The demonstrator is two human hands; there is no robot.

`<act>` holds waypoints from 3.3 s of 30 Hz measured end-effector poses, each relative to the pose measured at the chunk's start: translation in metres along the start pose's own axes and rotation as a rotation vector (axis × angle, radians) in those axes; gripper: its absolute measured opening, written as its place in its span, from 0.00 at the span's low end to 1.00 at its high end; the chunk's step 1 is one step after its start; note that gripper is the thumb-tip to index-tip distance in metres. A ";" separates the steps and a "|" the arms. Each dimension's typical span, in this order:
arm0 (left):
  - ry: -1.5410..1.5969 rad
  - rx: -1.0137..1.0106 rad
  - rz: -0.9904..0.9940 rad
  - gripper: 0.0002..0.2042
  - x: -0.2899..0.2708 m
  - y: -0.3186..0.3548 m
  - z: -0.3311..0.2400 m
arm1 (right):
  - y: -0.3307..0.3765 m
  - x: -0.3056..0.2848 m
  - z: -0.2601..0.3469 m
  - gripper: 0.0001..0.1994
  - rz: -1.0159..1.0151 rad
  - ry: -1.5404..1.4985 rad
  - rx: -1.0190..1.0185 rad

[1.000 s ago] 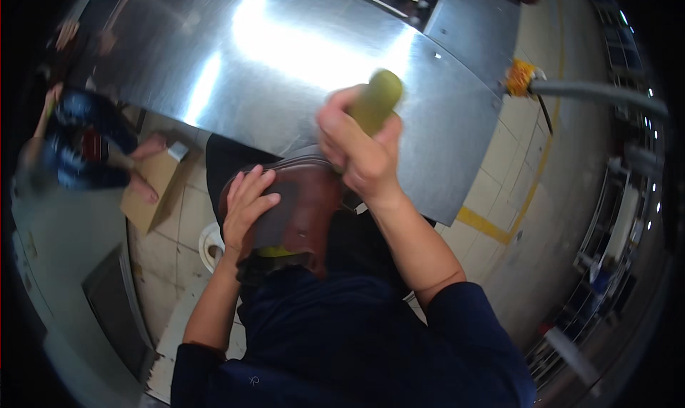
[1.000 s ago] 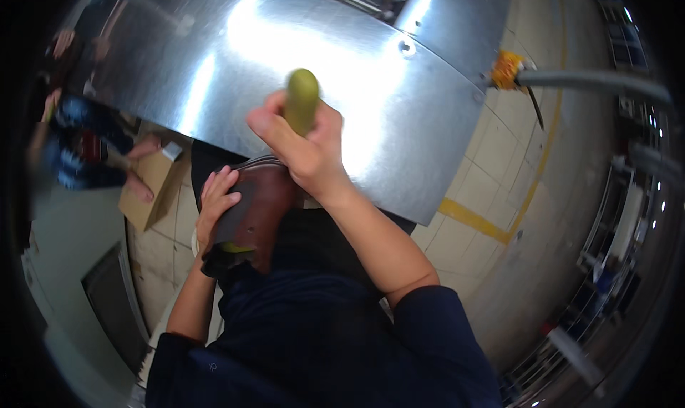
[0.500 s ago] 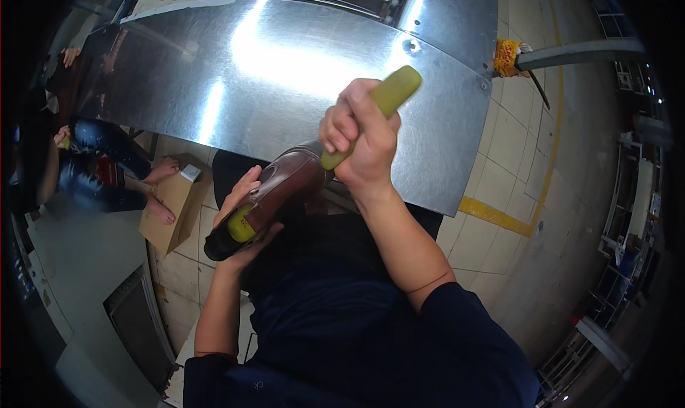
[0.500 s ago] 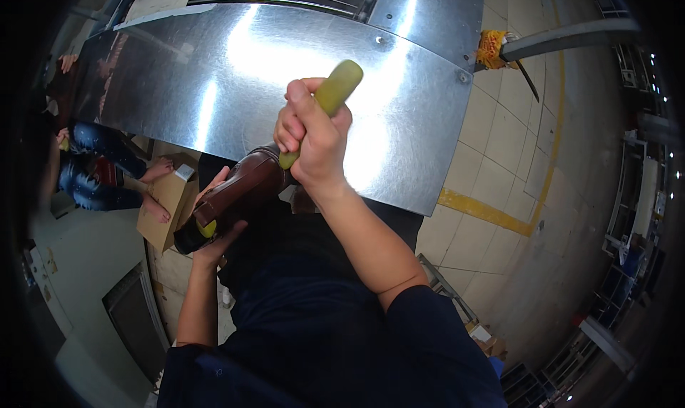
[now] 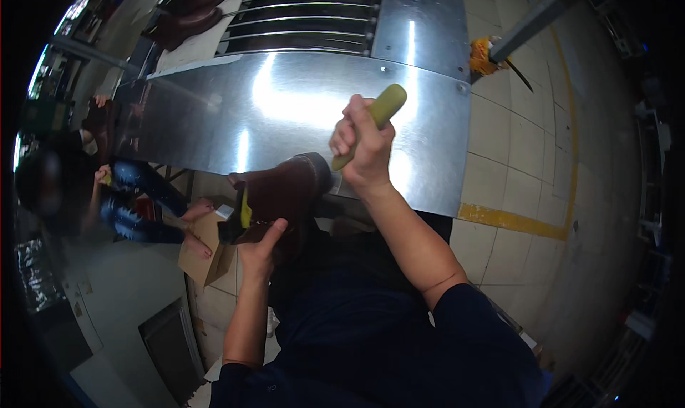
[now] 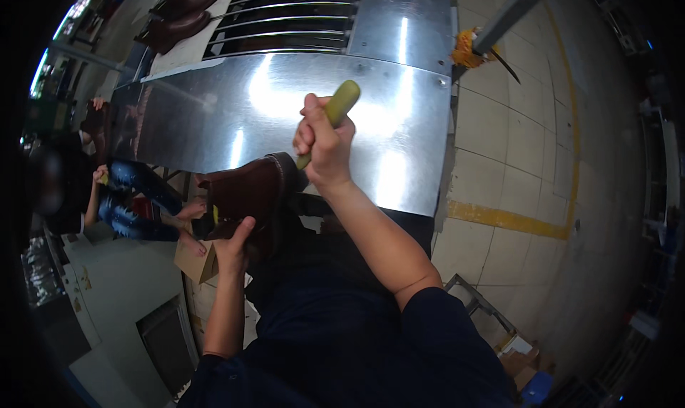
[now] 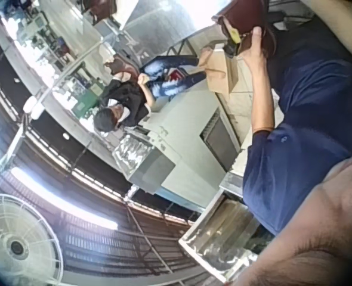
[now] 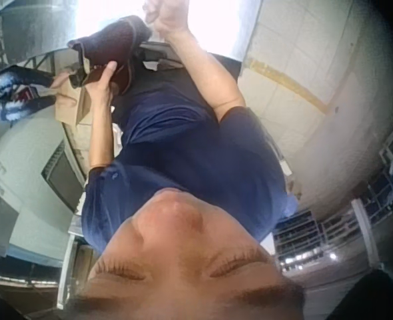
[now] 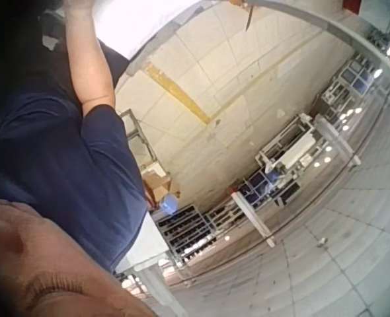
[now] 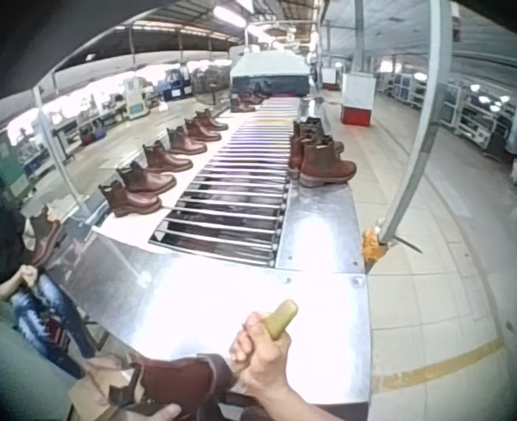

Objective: Rubbing and polishing finished leather boots using a handheld tool on a conveyor line.

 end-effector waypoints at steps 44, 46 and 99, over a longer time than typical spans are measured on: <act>0.078 0.367 -0.241 0.16 0.141 -0.093 0.020 | -0.094 0.007 0.037 0.14 0.184 0.353 -0.486; 0.074 0.362 -0.225 0.15 0.140 -0.091 0.024 | -0.092 0.008 0.040 0.19 0.253 0.446 -0.511; 0.035 0.432 -0.218 0.16 0.139 -0.094 0.011 | -0.107 0.033 0.040 0.15 0.086 0.566 -0.310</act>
Point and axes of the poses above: each hand's wrist, its own y-axis away from the middle knuckle, its own x-axis out of the palm, z = x × y, the point moved 2 cm from there along -y, towards the middle knuckle, and after that the axes turned 5 degrees about -y, right-handed, at the moved point
